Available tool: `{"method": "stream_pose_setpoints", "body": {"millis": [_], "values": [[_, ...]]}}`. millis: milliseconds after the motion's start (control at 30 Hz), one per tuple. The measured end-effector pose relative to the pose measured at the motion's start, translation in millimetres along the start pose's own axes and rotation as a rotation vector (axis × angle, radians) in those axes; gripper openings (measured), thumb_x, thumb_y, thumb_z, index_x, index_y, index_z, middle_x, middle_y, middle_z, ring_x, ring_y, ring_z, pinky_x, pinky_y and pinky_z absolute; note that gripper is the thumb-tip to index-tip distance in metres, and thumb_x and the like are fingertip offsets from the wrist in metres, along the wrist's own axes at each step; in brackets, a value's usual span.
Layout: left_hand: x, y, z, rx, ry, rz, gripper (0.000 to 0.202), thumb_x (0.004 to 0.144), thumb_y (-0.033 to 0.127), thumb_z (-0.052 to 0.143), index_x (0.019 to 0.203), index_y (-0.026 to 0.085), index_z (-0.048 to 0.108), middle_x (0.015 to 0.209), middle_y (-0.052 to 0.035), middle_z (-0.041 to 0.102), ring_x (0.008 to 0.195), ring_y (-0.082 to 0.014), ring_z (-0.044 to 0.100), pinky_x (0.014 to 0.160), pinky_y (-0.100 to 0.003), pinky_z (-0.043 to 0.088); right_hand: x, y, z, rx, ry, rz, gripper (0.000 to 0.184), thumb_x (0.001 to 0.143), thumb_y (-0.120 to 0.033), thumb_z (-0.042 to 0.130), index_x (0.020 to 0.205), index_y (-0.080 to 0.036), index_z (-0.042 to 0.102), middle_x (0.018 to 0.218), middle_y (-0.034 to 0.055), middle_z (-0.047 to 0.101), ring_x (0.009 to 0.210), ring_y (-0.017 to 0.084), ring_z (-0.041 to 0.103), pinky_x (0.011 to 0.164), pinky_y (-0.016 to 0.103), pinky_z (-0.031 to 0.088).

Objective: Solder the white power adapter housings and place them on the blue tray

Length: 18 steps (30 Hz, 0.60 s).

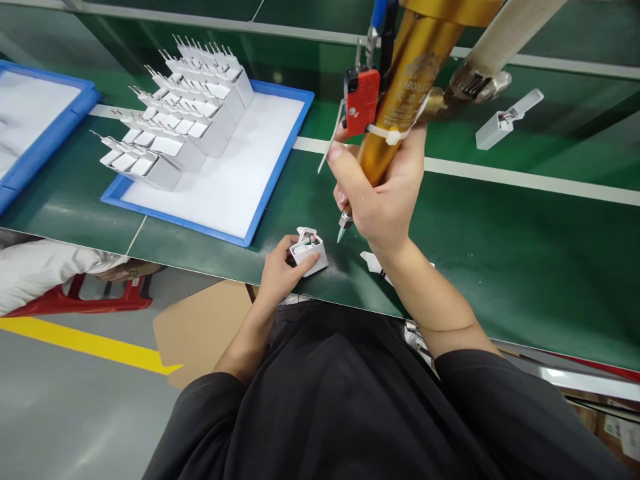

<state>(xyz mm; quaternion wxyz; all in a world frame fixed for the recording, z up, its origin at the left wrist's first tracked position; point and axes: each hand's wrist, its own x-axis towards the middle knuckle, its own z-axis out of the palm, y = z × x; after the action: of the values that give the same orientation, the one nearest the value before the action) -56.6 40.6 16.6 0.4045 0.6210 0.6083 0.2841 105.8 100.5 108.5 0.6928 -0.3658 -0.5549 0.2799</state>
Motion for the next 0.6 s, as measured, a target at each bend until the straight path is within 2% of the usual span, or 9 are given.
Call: {"method": "stream_pose_setpoints", "body": {"millis": [200,367,433,500,600], "values": [[5,1,-6.0,0.116,-0.061,0.054,0.045,0.075,0.045,0.07,0.112,0.022,0.058,0.104,-0.0041,0.068,0.092,-0.0211,0.064,0.082,-0.032,0.048,4,4,-2,-0.001,0.004,0.052,0.044,0.081,-0.059,0.059,0.104,-0.027,0.038,0.086,-0.0049,0.061,0.051,0.002,0.044,0.048,0.021,0.042],[19,4,-0.9,-0.078,-0.138,0.049,0.052,0.08,0.045,0.066,0.126,0.024,0.052,0.116,-0.0047,0.069,0.105,-0.0207,0.065,0.092,-0.034,0.048,3,-3,-2,0.022,0.02,0.049,0.04,0.08,-0.051,0.062,0.105,-0.029,0.04,0.086,-0.0062,0.061,0.055,0.003,0.053,0.049,0.02,0.04],[24,5,6.0,-0.178,-0.128,0.06,0.047,0.084,0.041,0.061,0.127,0.023,0.051,0.113,-0.005,0.071,0.103,-0.0185,0.066,0.091,-0.032,0.049,3,-5,-2,0.028,0.029,0.056,0.038,0.079,-0.048,0.063,0.102,-0.029,0.04,0.089,-0.0061,0.061,0.056,0.003,0.055,0.049,0.02,0.039],[26,4,12.7,-0.2,-0.081,0.085,0.04,0.087,0.036,0.056,0.124,0.022,0.051,0.106,-0.0045,0.073,0.091,-0.0158,0.068,0.084,-0.03,0.051,3,-7,-2,0.027,0.035,0.07,0.036,0.079,-0.046,0.064,0.099,-0.028,0.041,0.091,-0.0056,0.062,0.059,0.003,0.058,0.05,0.02,0.041],[23,5,16.0,-0.046,0.052,0.183,0.036,0.084,0.022,0.053,0.12,0.022,0.053,0.102,-0.0027,0.074,0.08,-0.0137,0.065,0.075,-0.027,0.051,3,-11,-2,0.017,0.04,0.09,0.034,0.079,-0.044,0.065,0.097,-0.026,0.042,0.093,-0.0045,0.062,0.067,0.006,0.063,0.054,0.021,0.046]]}}
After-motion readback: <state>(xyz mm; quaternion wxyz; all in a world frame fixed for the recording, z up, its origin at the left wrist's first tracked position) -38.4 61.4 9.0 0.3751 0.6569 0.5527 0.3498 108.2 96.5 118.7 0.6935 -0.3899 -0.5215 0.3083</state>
